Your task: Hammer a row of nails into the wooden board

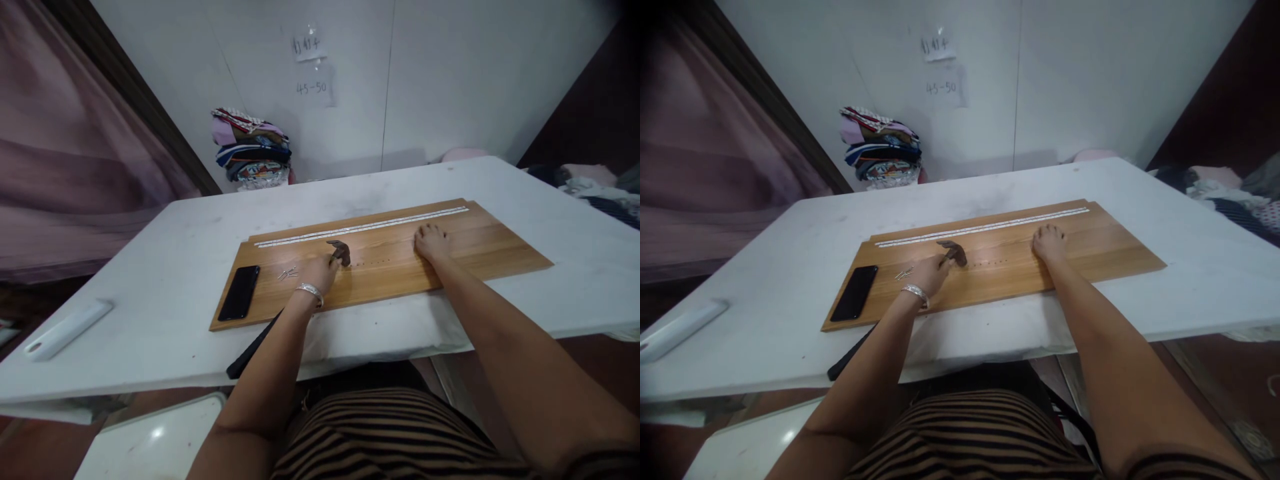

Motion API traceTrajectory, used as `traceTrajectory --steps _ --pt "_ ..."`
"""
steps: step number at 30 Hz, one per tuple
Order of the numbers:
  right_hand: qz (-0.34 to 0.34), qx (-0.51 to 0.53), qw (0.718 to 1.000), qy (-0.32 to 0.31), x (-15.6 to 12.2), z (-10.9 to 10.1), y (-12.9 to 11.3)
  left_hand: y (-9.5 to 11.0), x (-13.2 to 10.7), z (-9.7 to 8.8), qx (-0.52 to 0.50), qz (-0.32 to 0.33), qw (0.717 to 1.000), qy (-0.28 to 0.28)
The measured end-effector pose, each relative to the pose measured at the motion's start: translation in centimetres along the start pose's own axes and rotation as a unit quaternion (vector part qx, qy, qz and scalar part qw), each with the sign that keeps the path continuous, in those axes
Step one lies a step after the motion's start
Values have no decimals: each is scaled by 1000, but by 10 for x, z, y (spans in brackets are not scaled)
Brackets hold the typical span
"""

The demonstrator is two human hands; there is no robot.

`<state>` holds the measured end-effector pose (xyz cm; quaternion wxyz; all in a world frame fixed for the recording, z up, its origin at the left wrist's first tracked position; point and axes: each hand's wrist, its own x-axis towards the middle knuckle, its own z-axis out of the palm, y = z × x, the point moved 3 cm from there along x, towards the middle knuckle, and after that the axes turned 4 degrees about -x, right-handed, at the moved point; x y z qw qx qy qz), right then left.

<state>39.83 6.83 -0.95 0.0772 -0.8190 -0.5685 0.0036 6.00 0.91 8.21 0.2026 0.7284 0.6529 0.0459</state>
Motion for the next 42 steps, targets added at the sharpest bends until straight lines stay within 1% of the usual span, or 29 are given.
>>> traceTrajectory --steps 5,10,14,18,22,26,30,38,42 --pt "-3 -5 1000 -5 1 0 0 1 1 -2 10 3 1000 3" --pt "3 -13 1000 -13 1 0 0 2 0 2 17 1 1000 -10" --pt "4 -6 1000 -4 1 1 1 2 1 3 12 3 1000 -7" --pt "3 -1 1000 4 2 2 1 2 1 0 13 3 1000 -1" --pt "4 -6 1000 -5 2 2 1 1 0 -3 9 -2 1000 5" --pt "3 -7 1000 -12 2 1 0 1 0 0 14 -4 1000 -1" --pt "-1 -1 1000 -1 2 0 0 2 0 4 12 -2 1000 -8" --pt "1 -2 1000 -3 1 1 0 0 0 -1 5 1 1000 6" --pt "3 -3 1000 -1 1 1 0 0 0 0 10 -2 1000 7"
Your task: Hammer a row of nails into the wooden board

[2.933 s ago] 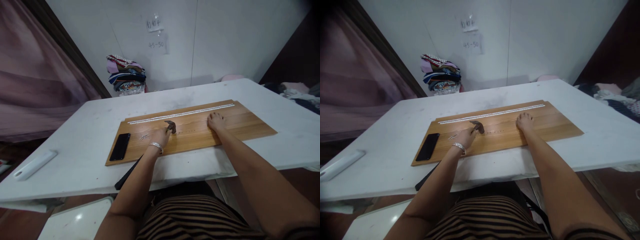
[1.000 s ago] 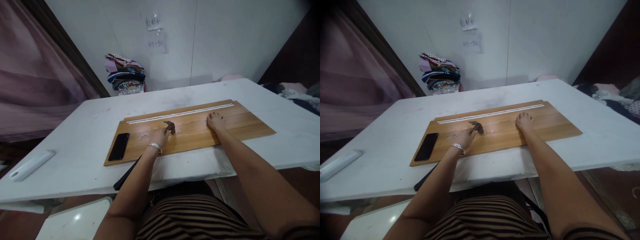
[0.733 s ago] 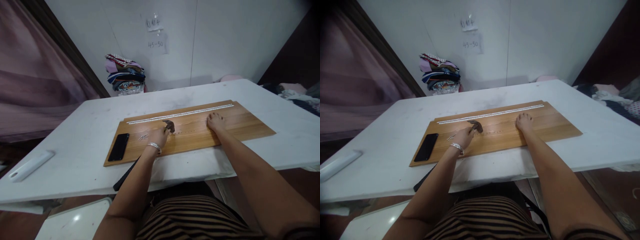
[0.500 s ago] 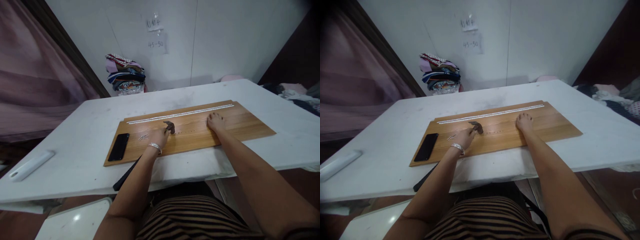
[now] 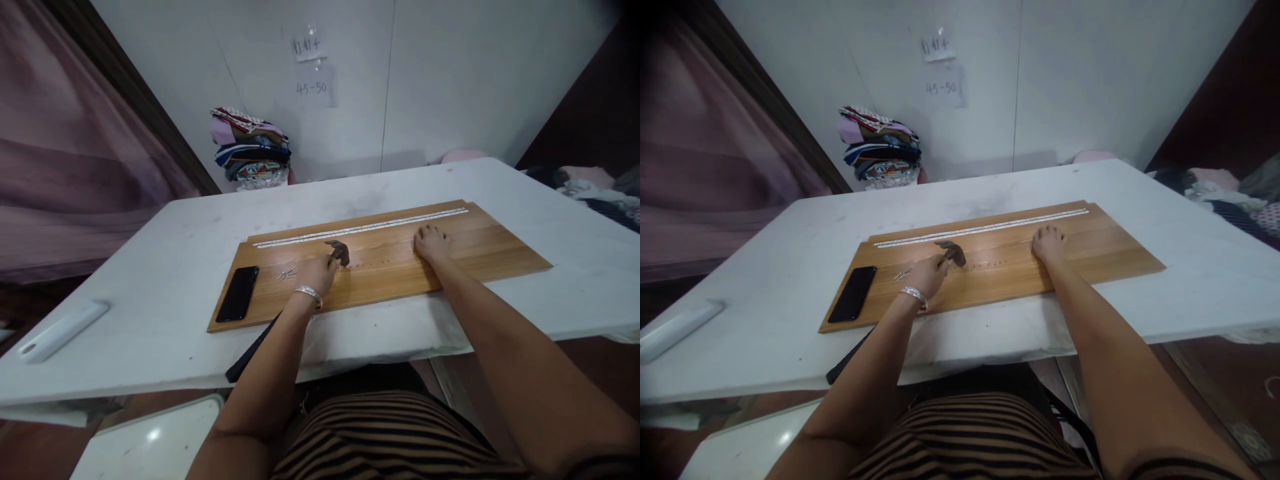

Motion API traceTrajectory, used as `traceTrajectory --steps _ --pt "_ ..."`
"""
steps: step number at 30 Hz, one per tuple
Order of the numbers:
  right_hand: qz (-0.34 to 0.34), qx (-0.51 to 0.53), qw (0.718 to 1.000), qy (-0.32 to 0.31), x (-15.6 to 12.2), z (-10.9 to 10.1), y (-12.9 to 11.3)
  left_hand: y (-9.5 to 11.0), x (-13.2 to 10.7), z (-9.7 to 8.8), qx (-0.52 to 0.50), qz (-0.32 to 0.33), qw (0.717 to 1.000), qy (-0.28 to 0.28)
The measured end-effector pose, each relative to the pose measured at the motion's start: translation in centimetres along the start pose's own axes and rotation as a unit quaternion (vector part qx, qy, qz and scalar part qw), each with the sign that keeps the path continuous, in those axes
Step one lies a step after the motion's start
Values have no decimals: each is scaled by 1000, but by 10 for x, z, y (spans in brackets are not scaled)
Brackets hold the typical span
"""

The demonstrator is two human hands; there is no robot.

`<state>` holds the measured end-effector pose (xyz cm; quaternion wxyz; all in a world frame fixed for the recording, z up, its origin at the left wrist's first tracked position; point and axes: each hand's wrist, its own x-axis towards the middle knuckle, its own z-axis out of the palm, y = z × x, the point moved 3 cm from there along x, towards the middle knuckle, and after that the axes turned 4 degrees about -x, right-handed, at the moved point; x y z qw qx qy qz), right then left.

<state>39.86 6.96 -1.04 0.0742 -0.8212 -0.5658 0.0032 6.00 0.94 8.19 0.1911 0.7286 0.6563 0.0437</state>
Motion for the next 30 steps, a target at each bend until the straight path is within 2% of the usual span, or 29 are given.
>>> traceTrajectory --steps 6,15,24,30 --pt "-1 5 1000 4 1 1 0 1 -1 5 -2 7 1000 -15" --pt "-1 -4 1000 4 3 2 2 0 -1 0 -4 6 1000 -3" --pt "-3 7 1000 -1 1 -1 1 0 -2 5 1 6 1000 -10" --pt "-3 11 1000 2 0 0 1 0 -2 0 7 6 1000 -5"
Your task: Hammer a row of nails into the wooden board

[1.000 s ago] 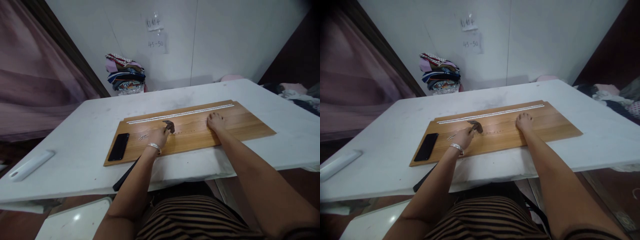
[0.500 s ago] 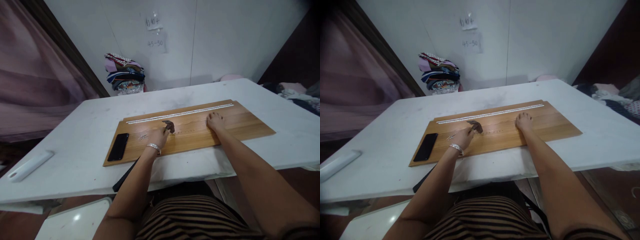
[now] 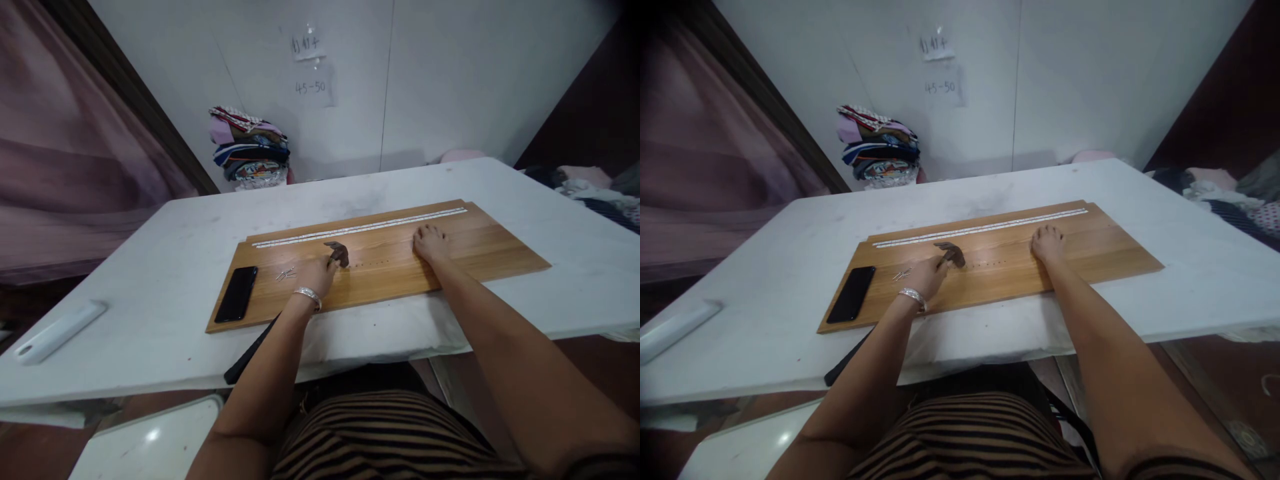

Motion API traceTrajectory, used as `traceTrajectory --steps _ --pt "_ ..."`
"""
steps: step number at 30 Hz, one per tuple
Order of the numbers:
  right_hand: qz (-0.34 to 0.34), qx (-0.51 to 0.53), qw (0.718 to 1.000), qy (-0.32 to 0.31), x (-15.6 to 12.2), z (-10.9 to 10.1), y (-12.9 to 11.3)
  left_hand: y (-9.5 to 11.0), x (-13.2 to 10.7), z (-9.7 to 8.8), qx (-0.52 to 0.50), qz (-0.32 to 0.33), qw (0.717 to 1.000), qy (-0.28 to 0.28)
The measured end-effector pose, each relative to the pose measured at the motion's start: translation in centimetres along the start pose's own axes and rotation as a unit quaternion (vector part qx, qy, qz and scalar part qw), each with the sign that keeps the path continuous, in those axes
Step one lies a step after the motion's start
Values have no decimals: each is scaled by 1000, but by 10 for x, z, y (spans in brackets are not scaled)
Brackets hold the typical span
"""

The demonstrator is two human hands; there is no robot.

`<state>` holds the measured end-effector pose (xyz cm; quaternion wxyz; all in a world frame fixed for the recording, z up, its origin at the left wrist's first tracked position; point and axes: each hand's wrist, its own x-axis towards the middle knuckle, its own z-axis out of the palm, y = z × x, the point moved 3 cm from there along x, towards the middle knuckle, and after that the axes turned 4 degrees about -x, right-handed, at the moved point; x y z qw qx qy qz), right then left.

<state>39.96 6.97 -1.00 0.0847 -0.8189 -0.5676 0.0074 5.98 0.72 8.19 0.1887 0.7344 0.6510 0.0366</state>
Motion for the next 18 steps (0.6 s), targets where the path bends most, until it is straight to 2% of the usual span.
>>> traceTrajectory --steps 4,11,18 --pt "-1 -2 1000 1 0 0 0 -1 0 -1 6 -4 1000 5" --pt "1 -5 1000 -3 -2 -2 0 -3 2 9 -28 12 1000 -1" --pt "1 -11 1000 -8 -4 -5 -1 -3 1 5 -32 8 999 -12"
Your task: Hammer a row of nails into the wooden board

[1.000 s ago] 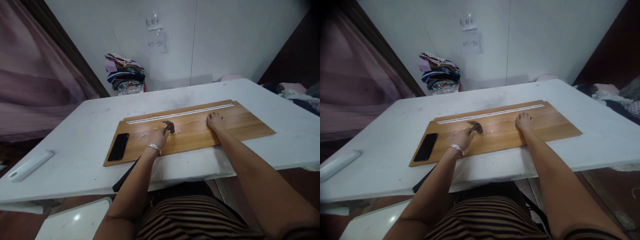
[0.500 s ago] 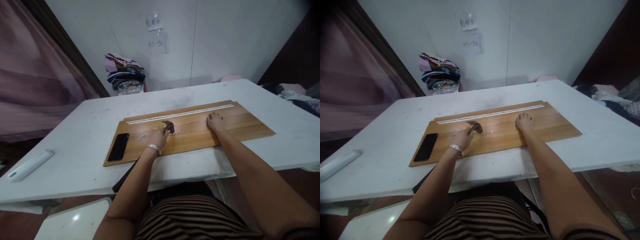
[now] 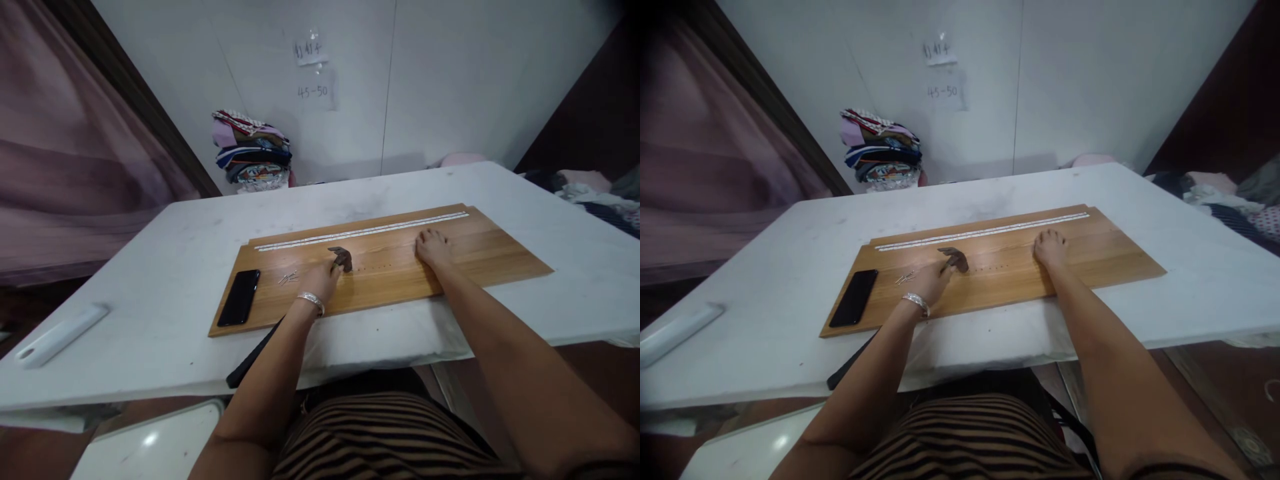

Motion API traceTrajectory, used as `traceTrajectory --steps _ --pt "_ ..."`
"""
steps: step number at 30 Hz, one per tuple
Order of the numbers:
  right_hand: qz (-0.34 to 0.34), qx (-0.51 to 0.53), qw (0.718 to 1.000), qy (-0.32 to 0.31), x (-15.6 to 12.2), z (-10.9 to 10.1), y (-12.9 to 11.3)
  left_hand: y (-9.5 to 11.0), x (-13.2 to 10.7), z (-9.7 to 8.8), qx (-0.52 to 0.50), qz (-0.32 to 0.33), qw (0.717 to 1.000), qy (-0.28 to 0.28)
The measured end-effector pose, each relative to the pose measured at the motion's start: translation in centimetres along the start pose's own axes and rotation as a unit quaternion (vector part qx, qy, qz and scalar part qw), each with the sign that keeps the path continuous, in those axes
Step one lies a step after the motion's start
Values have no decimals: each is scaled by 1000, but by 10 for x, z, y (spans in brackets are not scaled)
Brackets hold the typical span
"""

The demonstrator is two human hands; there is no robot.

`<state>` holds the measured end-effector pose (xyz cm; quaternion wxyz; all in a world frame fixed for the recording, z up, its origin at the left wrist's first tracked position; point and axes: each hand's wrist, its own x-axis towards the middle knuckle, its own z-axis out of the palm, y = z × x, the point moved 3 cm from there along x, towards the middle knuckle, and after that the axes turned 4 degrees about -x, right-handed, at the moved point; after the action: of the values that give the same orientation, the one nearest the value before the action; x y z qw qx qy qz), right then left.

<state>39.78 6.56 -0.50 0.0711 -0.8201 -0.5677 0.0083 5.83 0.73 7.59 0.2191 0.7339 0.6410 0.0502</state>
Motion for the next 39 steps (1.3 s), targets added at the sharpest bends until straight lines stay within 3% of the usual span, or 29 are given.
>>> traceTrajectory --steps 39 --pt "-2 11 1000 3 -4 0 4 5 -5 -3 -12 1 1000 -14"
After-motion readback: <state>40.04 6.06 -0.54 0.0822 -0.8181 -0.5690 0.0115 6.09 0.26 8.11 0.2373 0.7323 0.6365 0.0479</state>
